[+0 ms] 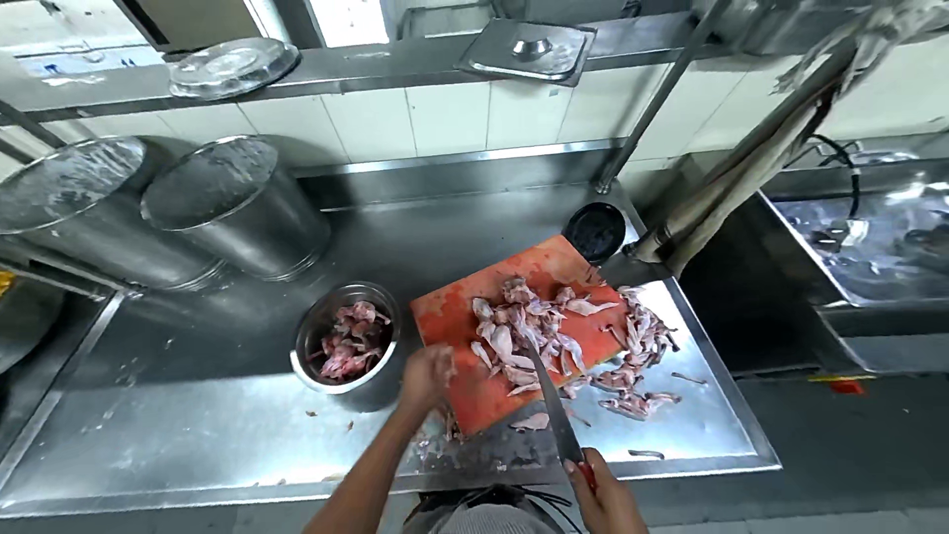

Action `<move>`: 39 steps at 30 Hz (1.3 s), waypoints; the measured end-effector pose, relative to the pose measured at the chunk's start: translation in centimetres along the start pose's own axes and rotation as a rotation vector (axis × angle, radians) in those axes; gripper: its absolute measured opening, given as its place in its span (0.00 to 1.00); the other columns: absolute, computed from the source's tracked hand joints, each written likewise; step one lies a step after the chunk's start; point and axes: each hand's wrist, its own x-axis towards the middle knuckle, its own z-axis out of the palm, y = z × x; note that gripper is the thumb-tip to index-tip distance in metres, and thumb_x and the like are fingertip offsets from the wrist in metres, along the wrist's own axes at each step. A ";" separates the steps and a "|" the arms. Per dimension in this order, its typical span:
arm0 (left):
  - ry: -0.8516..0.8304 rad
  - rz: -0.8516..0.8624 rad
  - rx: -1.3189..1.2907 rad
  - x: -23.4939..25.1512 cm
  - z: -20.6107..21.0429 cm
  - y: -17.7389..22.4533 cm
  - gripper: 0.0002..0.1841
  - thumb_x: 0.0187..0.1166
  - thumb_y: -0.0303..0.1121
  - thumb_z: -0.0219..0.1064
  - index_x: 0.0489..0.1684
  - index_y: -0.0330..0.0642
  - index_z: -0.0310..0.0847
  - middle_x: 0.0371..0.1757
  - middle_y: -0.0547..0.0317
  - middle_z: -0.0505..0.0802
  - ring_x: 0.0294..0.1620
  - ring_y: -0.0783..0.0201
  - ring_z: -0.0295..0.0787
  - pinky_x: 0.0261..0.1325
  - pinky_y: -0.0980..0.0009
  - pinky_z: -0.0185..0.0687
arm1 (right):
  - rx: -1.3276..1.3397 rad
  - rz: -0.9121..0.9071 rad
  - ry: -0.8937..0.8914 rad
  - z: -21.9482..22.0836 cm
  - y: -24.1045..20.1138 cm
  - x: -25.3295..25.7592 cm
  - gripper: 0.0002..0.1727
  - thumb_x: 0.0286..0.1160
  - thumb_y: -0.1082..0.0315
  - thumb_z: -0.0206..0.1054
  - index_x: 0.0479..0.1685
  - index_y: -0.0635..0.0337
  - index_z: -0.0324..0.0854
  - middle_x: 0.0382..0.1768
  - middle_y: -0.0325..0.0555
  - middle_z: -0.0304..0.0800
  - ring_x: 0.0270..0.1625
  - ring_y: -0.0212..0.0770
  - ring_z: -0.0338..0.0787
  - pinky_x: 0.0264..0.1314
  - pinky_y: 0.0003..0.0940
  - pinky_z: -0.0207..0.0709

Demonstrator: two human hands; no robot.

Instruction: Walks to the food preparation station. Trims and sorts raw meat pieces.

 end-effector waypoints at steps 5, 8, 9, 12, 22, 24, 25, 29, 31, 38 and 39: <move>0.442 0.017 -0.031 -2.3 -11.3 -0.1 0.23 0.94 0.40 0.49 0.58 0.28 0.83 0.44 0.39 0.92 0.44 0.48 0.93 0.54 0.43 0.89 | 0.128 0.057 0.042 0.5 0.9 0.0 0.21 0.88 0.53 0.58 0.62 0.63 0.75 0.23 0.47 0.83 0.21 0.45 0.84 0.27 0.48 0.82; 0.424 -0.126 0.424 -0.9 -15.0 -1.9 0.27 0.88 0.49 0.60 0.62 0.29 0.82 0.61 0.28 0.88 0.67 0.31 0.83 0.69 0.29 0.72 | 0.140 0.062 0.068 0.4 0.5 0.5 0.21 0.88 0.54 0.58 0.65 0.63 0.74 0.23 0.46 0.82 0.20 0.44 0.83 0.26 0.47 0.82; 0.384 -0.209 0.510 -0.4 -14.9 -1.9 0.33 0.80 0.52 0.69 0.69 0.28 0.79 0.70 0.24 0.82 0.76 0.26 0.75 0.73 0.26 0.67 | 0.128 0.058 0.070 0.4 0.3 0.7 0.21 0.88 0.54 0.59 0.66 0.62 0.74 0.23 0.47 0.83 0.20 0.45 0.84 0.26 0.47 0.82; 0.284 -0.133 0.569 1.4 -11.1 -0.4 0.33 0.74 0.48 0.74 0.72 0.32 0.78 0.73 0.28 0.81 0.79 0.31 0.74 0.79 0.35 0.69 | 0.095 0.049 0.099 0.3 -0.1 1.1 0.22 0.86 0.54 0.59 0.67 0.62 0.75 0.24 0.47 0.84 0.22 0.46 0.85 0.29 0.49 0.82; -0.304 0.380 0.696 6.0 5.3 6.9 0.25 0.77 0.33 0.65 0.74 0.66 0.81 0.82 0.57 0.79 0.86 0.47 0.69 0.82 0.38 0.67 | 0.228 0.079 0.154 0.7 0.3 0.6 0.21 0.87 0.56 0.59 0.68 0.61 0.74 0.28 0.47 0.87 0.23 0.44 0.87 0.28 0.47 0.84; -0.303 0.326 0.701 6.2 4.1 6.4 0.22 0.80 0.38 0.64 0.74 0.60 0.81 0.78 0.53 0.84 0.83 0.48 0.72 0.86 0.41 0.61 | 0.262 0.103 0.136 0.9 0.4 0.4 0.20 0.86 0.57 0.59 0.68 0.61 0.74 0.30 0.47 0.88 0.23 0.44 0.87 0.28 0.47 0.85; -0.295 0.284 0.646 6.1 3.2 6.0 0.21 0.83 0.40 0.63 0.73 0.53 0.82 0.75 0.51 0.86 0.81 0.48 0.76 0.86 0.43 0.63 | 0.269 0.103 0.129 1.1 0.5 0.4 0.20 0.86 0.58 0.59 0.67 0.62 0.74 0.31 0.47 0.89 0.23 0.44 0.87 0.28 0.47 0.85; -0.281 0.035 0.058 4.4 -0.9 4.1 0.23 0.90 0.43 0.57 0.71 0.34 0.77 0.52 0.47 0.93 0.52 0.56 0.93 0.62 0.54 0.88 | 0.266 0.075 0.083 1.8 0.6 0.7 0.20 0.87 0.58 0.58 0.67 0.63 0.74 0.30 0.48 0.89 0.23 0.44 0.87 0.30 0.47 0.84; -0.406 -0.106 -0.218 2.8 -2.9 3.7 0.22 0.90 0.41 0.58 0.74 0.35 0.71 0.46 0.51 0.91 0.43 0.61 0.92 0.52 0.60 0.90 | 0.251 0.064 0.046 1.9 0.2 1.0 0.21 0.87 0.57 0.57 0.69 0.62 0.74 0.32 0.48 0.90 0.23 0.45 0.88 0.30 0.48 0.85; -0.865 -0.350 0.025 2.1 -1.3 0.5 0.23 0.82 0.51 0.69 0.58 0.38 0.84 0.40 0.53 0.91 0.33 0.64 0.87 0.42 0.62 0.86 | 0.190 -0.026 -0.056 2.3 -2.5 2.8 0.18 0.87 0.55 0.55 0.63 0.56 0.77 0.31 0.43 0.91 0.29 0.42 0.92 0.36 0.45 0.90; -0.819 -0.397 0.081 2.1 -0.8 0.4 0.26 0.81 0.54 0.69 0.60 0.38 0.84 0.42 0.50 0.91 0.35 0.61 0.88 0.45 0.59 0.87 | 0.158 -0.021 -0.089 2.4 -2.8 3.0 0.17 0.88 0.56 0.54 0.63 0.56 0.77 0.33 0.44 0.91 0.31 0.42 0.93 0.39 0.46 0.90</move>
